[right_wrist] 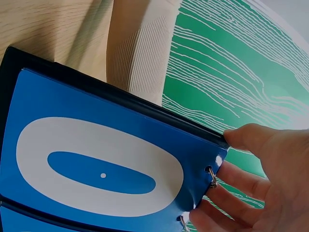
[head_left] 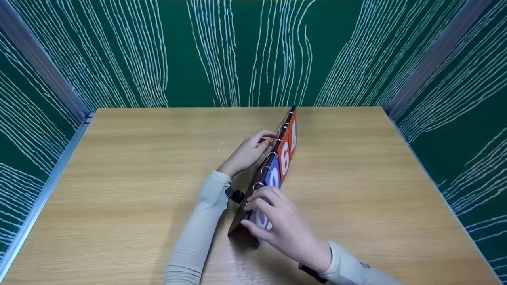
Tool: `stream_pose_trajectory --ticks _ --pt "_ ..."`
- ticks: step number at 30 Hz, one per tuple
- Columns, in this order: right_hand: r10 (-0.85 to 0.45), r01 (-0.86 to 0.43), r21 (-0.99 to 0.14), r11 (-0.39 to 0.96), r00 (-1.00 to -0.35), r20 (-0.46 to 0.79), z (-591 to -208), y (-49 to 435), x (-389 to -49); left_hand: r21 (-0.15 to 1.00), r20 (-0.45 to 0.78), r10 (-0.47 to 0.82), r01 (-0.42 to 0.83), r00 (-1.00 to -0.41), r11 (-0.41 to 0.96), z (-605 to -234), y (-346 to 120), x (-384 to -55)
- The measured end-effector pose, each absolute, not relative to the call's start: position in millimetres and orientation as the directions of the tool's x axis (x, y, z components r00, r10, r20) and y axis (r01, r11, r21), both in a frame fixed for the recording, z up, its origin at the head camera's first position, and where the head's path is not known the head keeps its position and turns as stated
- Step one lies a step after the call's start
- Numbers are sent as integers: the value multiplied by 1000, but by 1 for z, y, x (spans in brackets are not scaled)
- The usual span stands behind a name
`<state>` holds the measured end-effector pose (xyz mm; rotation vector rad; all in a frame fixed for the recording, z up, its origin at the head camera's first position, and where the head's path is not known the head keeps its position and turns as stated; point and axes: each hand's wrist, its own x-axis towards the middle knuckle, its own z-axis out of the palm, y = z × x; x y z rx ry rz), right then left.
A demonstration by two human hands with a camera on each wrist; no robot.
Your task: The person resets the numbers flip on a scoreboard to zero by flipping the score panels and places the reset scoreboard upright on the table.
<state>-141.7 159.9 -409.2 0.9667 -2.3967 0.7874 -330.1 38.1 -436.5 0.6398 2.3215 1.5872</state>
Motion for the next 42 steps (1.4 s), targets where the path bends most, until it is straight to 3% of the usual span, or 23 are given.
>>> stream_pose_trajectory --ticks 12,19,28,42 --pt "-482 -758 -347 552 -630 609 -412 160 -142 943 -49 494 123 -868 309 -458 39 -338" --pt "-483 -753 -345 561 -636 602 -411 160 -142 931 -154 529 57 -834 360 -467 35 -340" --pt "-481 -726 -338 599 -664 572 -409 160 -141 890 -215 540 64 -814 452 -474 34 -344" --pt "-488 -752 -315 579 -629 605 -411 160 -143 905 -195 566 76 -801 419 -476 33 -343"
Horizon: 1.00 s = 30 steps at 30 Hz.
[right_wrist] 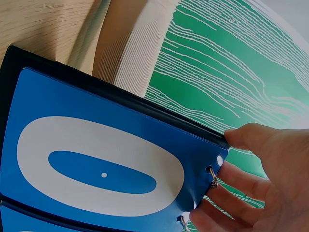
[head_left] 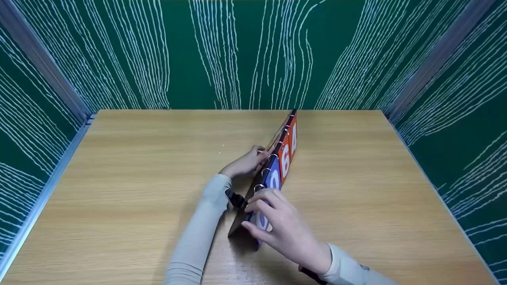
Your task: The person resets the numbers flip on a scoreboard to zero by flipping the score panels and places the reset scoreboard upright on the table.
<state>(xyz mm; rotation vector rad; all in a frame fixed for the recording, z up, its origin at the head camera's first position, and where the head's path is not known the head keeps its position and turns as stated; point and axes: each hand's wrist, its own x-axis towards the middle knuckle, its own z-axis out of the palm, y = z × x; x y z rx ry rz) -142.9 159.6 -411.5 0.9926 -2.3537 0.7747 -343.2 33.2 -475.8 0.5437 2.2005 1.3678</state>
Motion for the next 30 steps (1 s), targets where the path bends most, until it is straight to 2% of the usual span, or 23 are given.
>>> stream_pose_trajectory --ticks 5,14,21,26,30 --pt "-487 -735 -316 600 -649 585 -411 160 -142 912 -225 552 26 -803 410 -477 33 -343" --pt "-485 -754 -319 574 -627 610 -412 159 -143 912 -236 536 5 -811 410 -472 33 -342" --pt "-480 -737 -317 598 -645 594 -411 159 -143 928 -236 536 -25 -810 371 -474 32 -344" --pt "-488 -751 -318 580 -632 602 -410 160 -144 941 -214 523 -29 -825 338 -474 31 -342" --pt "-485 -739 -315 595 -643 592 -409 161 -143 930 -212 495 -18 -843 368 -475 30 -343"
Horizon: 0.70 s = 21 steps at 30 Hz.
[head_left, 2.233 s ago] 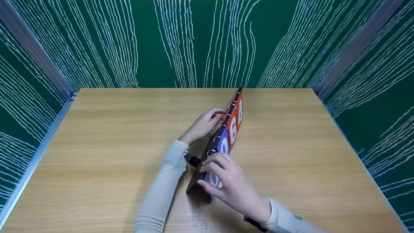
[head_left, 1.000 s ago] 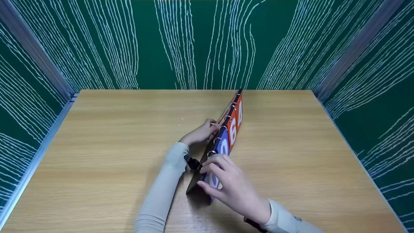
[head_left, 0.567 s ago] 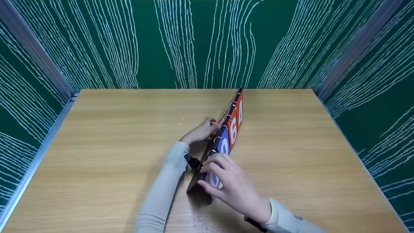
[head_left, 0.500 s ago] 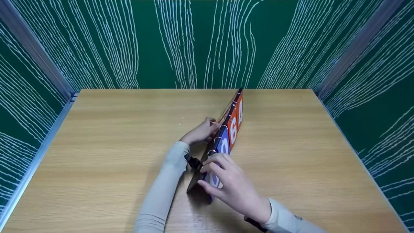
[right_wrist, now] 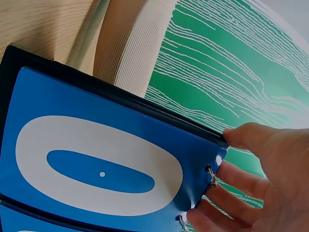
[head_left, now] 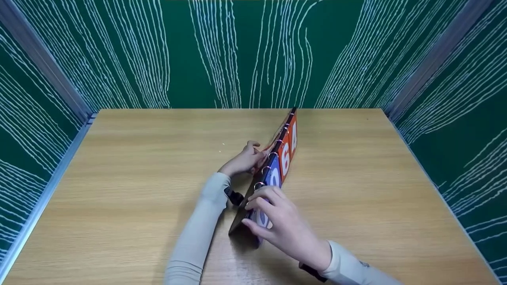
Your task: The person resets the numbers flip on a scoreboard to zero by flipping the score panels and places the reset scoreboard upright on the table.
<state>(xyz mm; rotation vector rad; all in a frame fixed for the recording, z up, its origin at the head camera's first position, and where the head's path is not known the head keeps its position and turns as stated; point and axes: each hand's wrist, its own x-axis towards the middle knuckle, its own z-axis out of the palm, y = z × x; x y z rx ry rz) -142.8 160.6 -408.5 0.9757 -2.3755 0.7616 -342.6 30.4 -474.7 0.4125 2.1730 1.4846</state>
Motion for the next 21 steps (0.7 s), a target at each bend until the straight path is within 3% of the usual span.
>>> stream_pose_trajectory --ticks 10,21 --pt "-481 -712 -338 616 -679 554 -408 159 -141 860 -255 360 -41 -897 508 -475 23 -346" --pt "-482 -721 -331 609 -668 567 -408 160 -142 844 -280 243 -117 -929 524 -469 18 -353"
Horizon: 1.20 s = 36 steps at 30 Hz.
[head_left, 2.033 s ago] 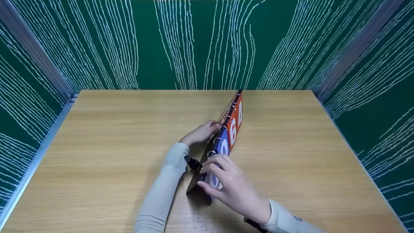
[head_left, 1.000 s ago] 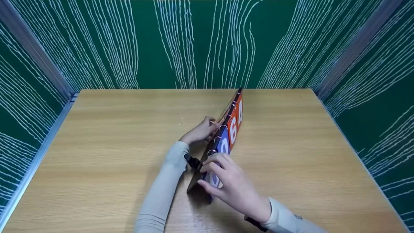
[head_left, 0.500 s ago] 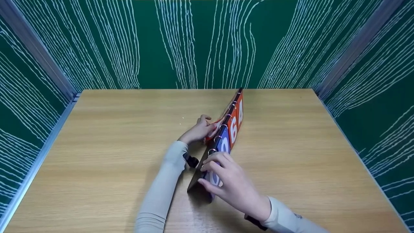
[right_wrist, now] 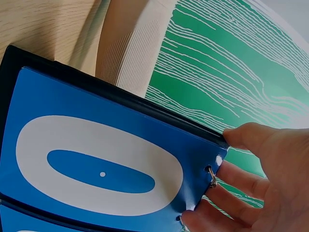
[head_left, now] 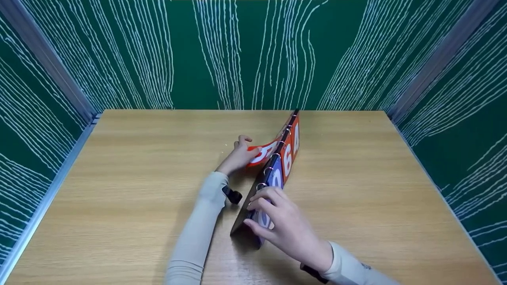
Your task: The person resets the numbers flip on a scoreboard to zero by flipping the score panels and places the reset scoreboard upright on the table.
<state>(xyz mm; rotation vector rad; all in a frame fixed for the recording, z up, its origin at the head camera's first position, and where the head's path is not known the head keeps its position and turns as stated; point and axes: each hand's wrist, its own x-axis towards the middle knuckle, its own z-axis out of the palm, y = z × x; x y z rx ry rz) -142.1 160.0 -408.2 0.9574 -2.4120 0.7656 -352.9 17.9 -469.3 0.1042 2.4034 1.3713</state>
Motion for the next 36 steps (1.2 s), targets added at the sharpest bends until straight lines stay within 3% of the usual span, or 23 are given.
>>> stream_pose_trajectory --ticks 7,23,31,36 --pt "-481 -721 -295 627 -656 582 -408 161 -143 864 -223 215 -90 -951 496 -469 15 -357" --pt "-460 -693 -323 645 -689 559 -409 161 -142 885 -276 117 -205 -954 418 -462 8 -360" --pt "-460 -701 -304 646 -674 578 -411 161 -143 953 -122 78 -94 -990 288 -455 3 -363" --pt "-465 -708 -278 649 -659 591 -412 159 -145 976 -108 25 -102 -994 190 -446 -6 -362"
